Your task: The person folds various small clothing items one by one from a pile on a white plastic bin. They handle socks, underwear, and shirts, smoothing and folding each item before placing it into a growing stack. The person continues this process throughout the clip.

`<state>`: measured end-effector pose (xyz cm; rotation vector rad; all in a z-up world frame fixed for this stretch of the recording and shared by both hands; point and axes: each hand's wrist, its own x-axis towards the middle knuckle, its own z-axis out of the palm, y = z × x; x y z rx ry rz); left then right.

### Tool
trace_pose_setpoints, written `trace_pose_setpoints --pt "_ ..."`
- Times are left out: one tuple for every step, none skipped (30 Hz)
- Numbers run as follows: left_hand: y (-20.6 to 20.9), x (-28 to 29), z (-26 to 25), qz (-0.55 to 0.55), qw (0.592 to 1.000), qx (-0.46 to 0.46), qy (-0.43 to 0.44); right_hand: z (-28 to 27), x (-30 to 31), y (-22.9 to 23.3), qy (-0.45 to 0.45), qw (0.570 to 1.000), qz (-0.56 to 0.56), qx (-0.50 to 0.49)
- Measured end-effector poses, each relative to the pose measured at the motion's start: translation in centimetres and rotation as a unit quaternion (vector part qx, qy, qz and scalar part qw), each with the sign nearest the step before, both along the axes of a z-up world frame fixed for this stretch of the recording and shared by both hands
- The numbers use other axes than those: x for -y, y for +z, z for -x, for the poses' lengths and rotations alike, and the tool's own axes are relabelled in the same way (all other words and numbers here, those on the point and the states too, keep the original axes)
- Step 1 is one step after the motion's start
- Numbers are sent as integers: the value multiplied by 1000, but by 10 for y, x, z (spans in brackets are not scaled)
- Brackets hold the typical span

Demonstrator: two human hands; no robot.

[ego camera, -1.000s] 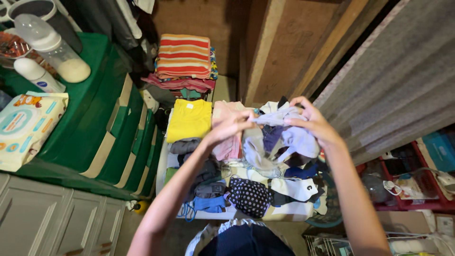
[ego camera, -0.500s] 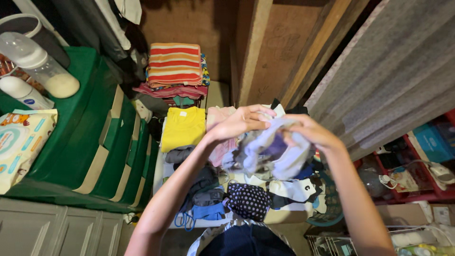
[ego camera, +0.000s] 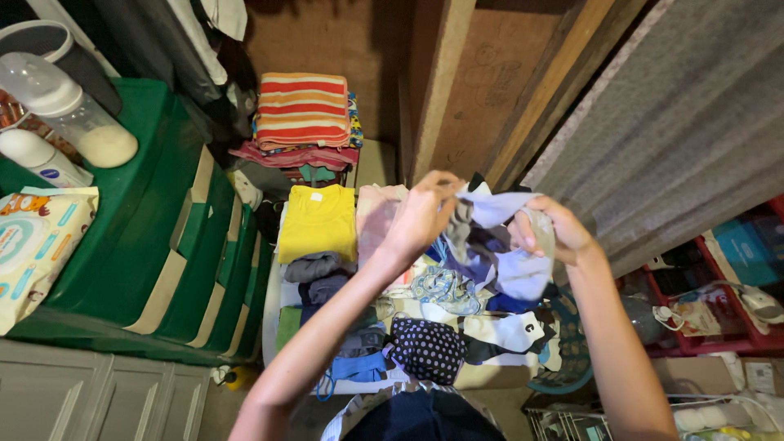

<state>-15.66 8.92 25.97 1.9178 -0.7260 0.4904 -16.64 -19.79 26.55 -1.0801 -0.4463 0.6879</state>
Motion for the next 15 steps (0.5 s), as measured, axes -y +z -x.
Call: trace_pose_setpoints --pt "-5 3 -3 21 999 4 27 -1 0 3 -6 1000 -2 -8" --pt "-9 7 -9 30 993 -115 11 0 0 6 -13 1000 -5 -17" --pt "-13 11 -18 36 972 -232 -5 0 -1 8 7 997 -77 -32" --pt "-18 14 -26 42 937 -347 -22 2 -2 9 27 987 -148 -47" --pt "-23 15 -31 156 876 -442 -115 5 -4 11 46 973 -219 -62" --pt "-28 15 -38 265 786 -521 -202 7 -6 13 31 962 -256 -86" --pt "-31 14 -42 364 669 -584 -281 11 -7 15 17 950 -293 -110" --pt "-33 12 -46 316 766 -504 -245 13 -8 17 2 935 -330 -132" --pt "-33 9 -47 262 848 -414 -203 16 -10 20 -15 926 -351 -138" --pt "-34 8 -44 204 912 -319 -156 19 -12 20 -34 916 -372 -146" --pt "-34 8 -37 146 966 -187 -99 21 -13 21 -53 905 -393 -153" --pt "-33 9 -26 84 994 -52 -40 23 -14 21 -60 911 -381 -147" --pt "-32 10 -14 19 996 85 19 24 -15 21 -67 916 -369 -141" --pt "-28 13 -2 50 994 -22 -95 21 -17 22 -73 922 -358 -133" --pt "-24 22 11 80 967 -128 -207 18 -19 22 -98 931 -327 -132"
